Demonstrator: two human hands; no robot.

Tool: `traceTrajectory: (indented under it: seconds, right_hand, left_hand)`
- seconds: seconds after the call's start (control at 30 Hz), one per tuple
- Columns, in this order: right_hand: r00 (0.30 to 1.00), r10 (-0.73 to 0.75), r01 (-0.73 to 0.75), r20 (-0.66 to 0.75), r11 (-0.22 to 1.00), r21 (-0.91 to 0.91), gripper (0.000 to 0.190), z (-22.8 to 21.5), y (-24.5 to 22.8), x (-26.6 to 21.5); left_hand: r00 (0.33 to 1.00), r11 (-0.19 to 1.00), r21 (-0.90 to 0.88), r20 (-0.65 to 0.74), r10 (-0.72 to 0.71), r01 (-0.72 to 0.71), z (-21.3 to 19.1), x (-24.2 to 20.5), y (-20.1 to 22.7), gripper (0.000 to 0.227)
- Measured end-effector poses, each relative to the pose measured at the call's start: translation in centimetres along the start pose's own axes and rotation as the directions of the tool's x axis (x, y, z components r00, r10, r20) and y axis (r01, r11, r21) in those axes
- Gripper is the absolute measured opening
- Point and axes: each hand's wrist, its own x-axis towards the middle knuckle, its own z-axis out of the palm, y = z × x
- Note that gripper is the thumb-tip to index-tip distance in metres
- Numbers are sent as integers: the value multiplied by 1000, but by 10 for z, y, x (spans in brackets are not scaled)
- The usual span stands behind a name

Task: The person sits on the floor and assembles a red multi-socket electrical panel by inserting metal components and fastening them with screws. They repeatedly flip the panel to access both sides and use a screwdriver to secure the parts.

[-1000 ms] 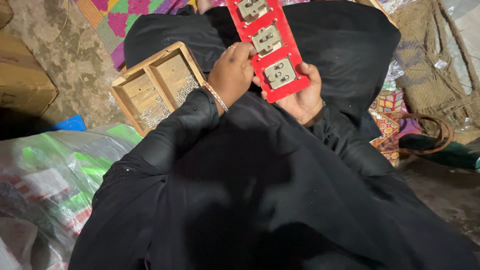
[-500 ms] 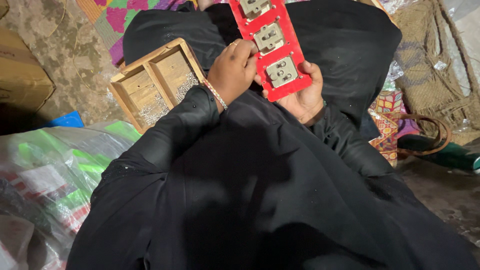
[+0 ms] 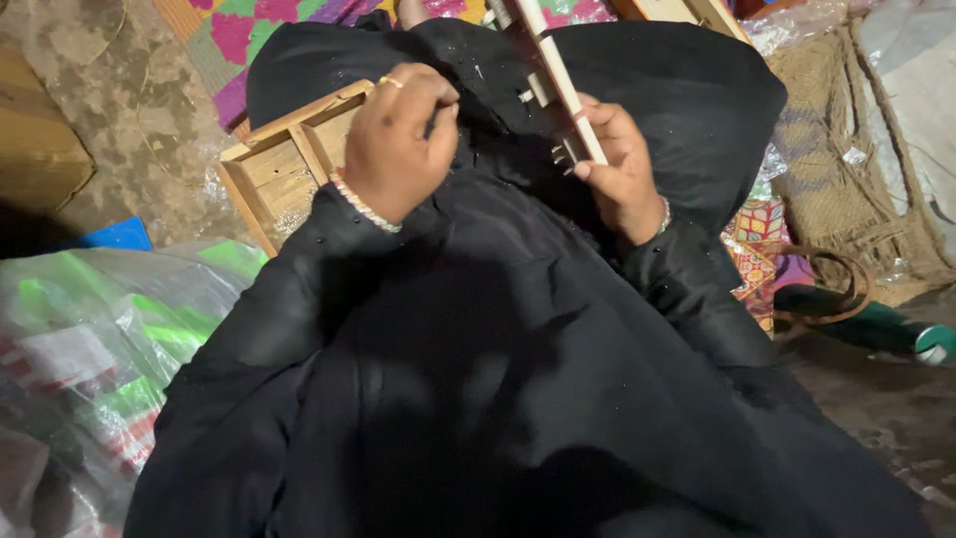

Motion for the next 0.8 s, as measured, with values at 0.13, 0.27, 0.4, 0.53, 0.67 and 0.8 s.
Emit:
traceTrajectory:
  seconds: [0.13, 0.27, 0.4, 0.53, 0.67, 0.8]
  right_hand:
    - [992, -95, 122, 82, 887, -445, 55, 6, -20, 2]
    - [958, -165, 286, 234, 556, -781, 52, 21, -42, 1]
    - [869, -198, 493, 453, 271, -827, 49, 30, -57, 5]
    - [811, -182, 584, 557, 173, -793, 49, 33, -58, 6]
    - [866, -132, 498, 483, 125, -858, 69, 29, -58, 3]
    - [947, -120, 308, 299, 68, -949, 105, 25, -58, -3]
  left_hand:
    - [995, 995, -27, 6, 98, -98, -30, 5, 7, 37]
    - [951, 952, 159, 210, 227, -262, -47, 9, 15, 75]
    - [858, 875, 332, 488, 161, -353, -39, 20, 15, 108]
    - [823, 865, 309, 537, 184, -395, -28, 27, 6, 102]
    - [805, 854, 303, 558, 201, -424, -18, 27, -3, 98]
    - [811, 848, 280, 527, 255, -449, -10, 34, -11, 100]
